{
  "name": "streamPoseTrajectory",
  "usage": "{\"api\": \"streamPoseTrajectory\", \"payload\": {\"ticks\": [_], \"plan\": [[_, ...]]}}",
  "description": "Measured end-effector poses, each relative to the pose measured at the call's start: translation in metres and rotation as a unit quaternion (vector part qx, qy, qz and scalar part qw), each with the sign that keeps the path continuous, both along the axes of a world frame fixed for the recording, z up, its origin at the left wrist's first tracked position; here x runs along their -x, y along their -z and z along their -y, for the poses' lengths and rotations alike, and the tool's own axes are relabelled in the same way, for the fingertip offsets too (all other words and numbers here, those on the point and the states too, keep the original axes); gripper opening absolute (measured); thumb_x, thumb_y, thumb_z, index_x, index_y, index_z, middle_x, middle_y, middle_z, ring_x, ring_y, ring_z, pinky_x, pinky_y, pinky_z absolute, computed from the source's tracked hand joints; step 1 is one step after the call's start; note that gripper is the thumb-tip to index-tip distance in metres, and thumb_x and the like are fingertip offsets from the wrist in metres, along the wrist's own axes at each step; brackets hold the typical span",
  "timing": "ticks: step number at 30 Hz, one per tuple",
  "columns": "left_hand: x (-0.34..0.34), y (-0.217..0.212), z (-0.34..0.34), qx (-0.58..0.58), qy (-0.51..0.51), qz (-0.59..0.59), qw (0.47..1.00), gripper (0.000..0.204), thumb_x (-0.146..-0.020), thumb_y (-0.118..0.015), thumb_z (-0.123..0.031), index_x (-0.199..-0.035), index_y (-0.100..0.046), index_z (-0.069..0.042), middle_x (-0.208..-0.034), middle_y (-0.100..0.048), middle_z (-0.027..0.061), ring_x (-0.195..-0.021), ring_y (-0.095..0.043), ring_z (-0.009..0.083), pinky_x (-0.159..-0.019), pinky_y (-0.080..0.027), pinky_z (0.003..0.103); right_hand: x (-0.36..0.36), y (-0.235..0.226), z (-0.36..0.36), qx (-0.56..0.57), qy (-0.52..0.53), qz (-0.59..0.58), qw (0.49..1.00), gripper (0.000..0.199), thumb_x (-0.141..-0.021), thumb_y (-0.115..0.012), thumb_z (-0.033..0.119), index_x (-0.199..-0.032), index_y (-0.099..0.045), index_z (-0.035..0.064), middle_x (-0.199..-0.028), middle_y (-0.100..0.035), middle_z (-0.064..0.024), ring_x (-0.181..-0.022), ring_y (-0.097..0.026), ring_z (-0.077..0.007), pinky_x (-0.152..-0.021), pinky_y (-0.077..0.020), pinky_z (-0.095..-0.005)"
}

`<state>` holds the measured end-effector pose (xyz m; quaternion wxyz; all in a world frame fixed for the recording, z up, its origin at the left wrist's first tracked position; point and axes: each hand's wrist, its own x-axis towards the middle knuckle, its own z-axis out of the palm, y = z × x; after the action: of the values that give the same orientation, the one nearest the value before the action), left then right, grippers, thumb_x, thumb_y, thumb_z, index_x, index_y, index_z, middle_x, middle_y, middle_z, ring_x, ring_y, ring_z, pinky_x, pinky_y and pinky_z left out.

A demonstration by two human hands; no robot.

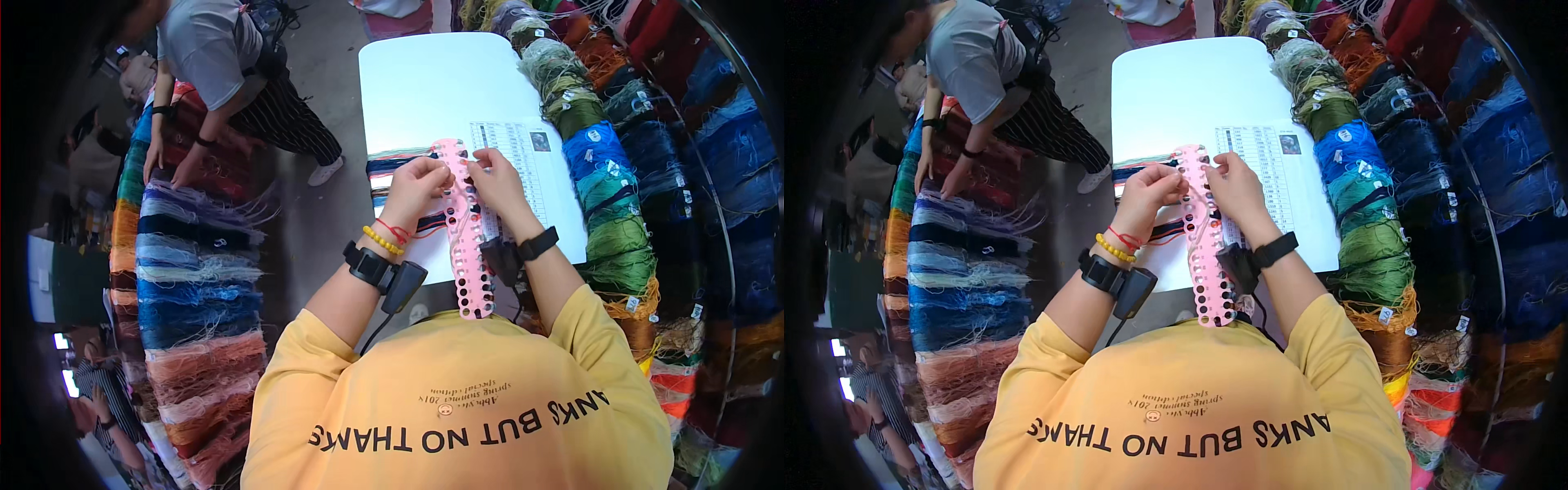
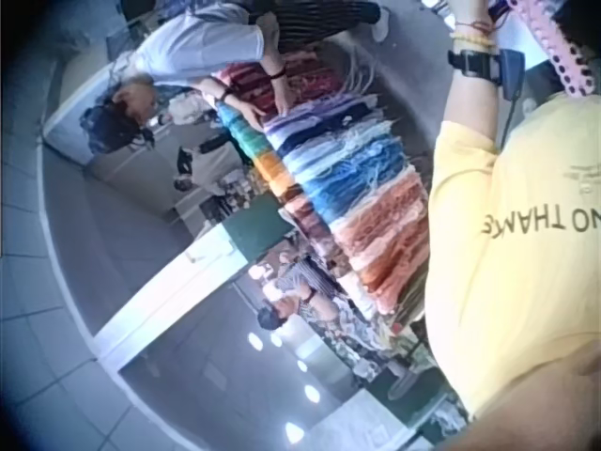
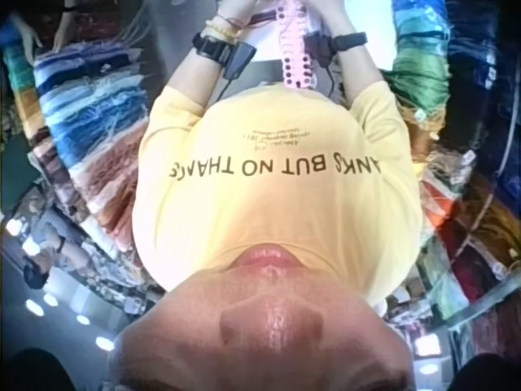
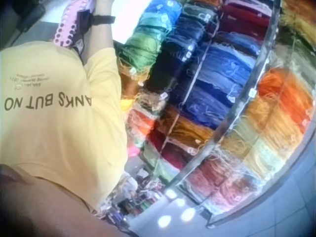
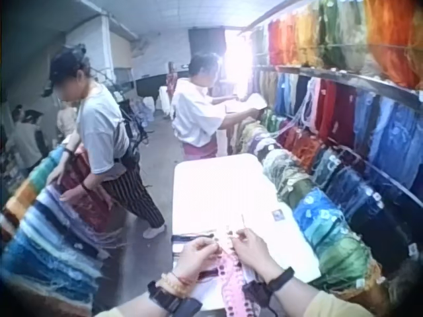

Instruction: The person pulls strands of thread from a rack, references a chart, and threads them through a pink organizer. They repeat this process, selecting more thread from the rack and securing it into the organizer by hand.

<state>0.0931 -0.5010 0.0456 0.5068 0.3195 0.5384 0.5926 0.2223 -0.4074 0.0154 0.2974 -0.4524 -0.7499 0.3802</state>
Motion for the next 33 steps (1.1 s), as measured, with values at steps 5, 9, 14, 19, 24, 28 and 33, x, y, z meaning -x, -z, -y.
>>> {"api": "streamPoseTrajectory", "payload": {"ticks": [5,9,14,19,24,28,33], "plan": [[-0.002,-0.006,0.013,-0.073,0.066,-0.052,0.994,0.014,-0.081,-0.054,-0.012,-0.086,-0.057,0.001,-0.083,-0.061,0.0071,-0.077,-0.057,0.0122,-0.074,-0.044,0.024,0.003,-0.007,0.005,0.23,-0.05,-0.095,0.967,0.025,-0.078,-0.057,0.023,-0.084,-0.057,-0.0018,-0.069,-0.059,-0.0069,-0.063,-0.056,-0.0144,-0.056,-0.0448,-0.0269],[0.014,-0.029,0.031,-0.088,-0.029,-0.139,0.986,0.021,-0.084,-0.049,-0.012,-0.095,-0.06,0.001,-0.086,-0.062,0.0052,-0.07,-0.054,0.0062,-0.058,-0.041,0.021,-0.003,-0.014,0.009,0.29,-0.112,-0.125,0.942,0.02,-0.081,-0.057,0.021,-0.081,-0.055,0.0004,-0.066,-0.052,-0.0003,-0.059,-0.048,-0.0079,-0.052,-0.0436,-0.0227],[0.111,-0.016,0.079,-0.118,-0.094,0.351,0.924,0.028,-0.088,-0.042,-0.024,-0.063,-0.048,-0.012,-0.057,-0.044,-0.0012,-0.051,-0.041,0.0093,-0.052,-0.036,0.024,-0.005,-0.024,0.017,0.299,-0.105,-0.156,0.936,0.019,-0.082,-0.055,0.02,-0.079,-0.055,0.002,-0.066,-0.049,0.0013,-0.06,-0.047,-0.0067,-0.052,-0.0442,-0.022],[0.22,-0.013,0.169,-0.132,-0.281,0.239,0.92,0.03,-0.087,-0.044,-0.024,-0.058,-0.039,-0.017,-0.049,-0.032,-0.0044,-0.041,-0.031,0.0081,-0.043,-0.031,0.022,-0.006,-0.019,0.023,0.258,-0.094,-0.162,0.948,0.019,-0.083,-0.055,0.02,-0.079,-0.055,0.0015,-0.066,-0.049,0.0013,-0.06,-0.047,-0.0063,-0.05,-0.0435,-0.0213],[0.215,0.002,0.194,0.187,-0.41,-0.734,0.508,0.03,-0.074,-0.058,-0.029,-0.094,-0.06,-0.007,-0.095,-0.058,0.0104,-0.095,-0.052,0.0266,-0.084,-0.038,0.036,0.003,-0.025,0.032,0.251,-0.075,-0.166,0.951,0.02,-0.082,-0.055,0.02,-0.077,-0.055,0.0008,-0.064,-0.05,0.0003,-0.056,-0.047,-0.0061,-0.046,-0.0407,-0.0206],[0.085,-0.012,0.125,0.014,-0.122,-0.468,0.875,0.027,-0.076,-0.058,-0.018,-0.099,-0.057,-0.003,-0.09,-0.059,0.0098,-0.085,-0.056,0.02,-0.074,-0.045,0.03,0.007,-0.022,0.032,0.251,-0.065,-0.194,0.946,0.021,-0.082,-0.055,0.019,-0.074,-0.055,-0.0001,-0.06,-0.051,-0.0004,-0.047,-0.043,-0.0057,-0.041,-0.0363,-0.0206],[0.005,0.013,0.087,0.031,0.068,-0.166,0.983,0.023,-0.08,-0.055,-0.013,-0.097,-0.054,0.003,-0.071,-0.059,0.004,-0.058,-0.054,0.0089,-0.053,-0.044,0.022,0.012,-0.033,0.041,0.272,-0.075,-0.23,0.931,0.018,-0.083,-0.054,0.017,-0.082,-0.056,-0.0002,-0.064,-0.055,-0.0026,-0.045,-0.044,-0.0057,-0.04,-0.0354,-0.0194]]}}
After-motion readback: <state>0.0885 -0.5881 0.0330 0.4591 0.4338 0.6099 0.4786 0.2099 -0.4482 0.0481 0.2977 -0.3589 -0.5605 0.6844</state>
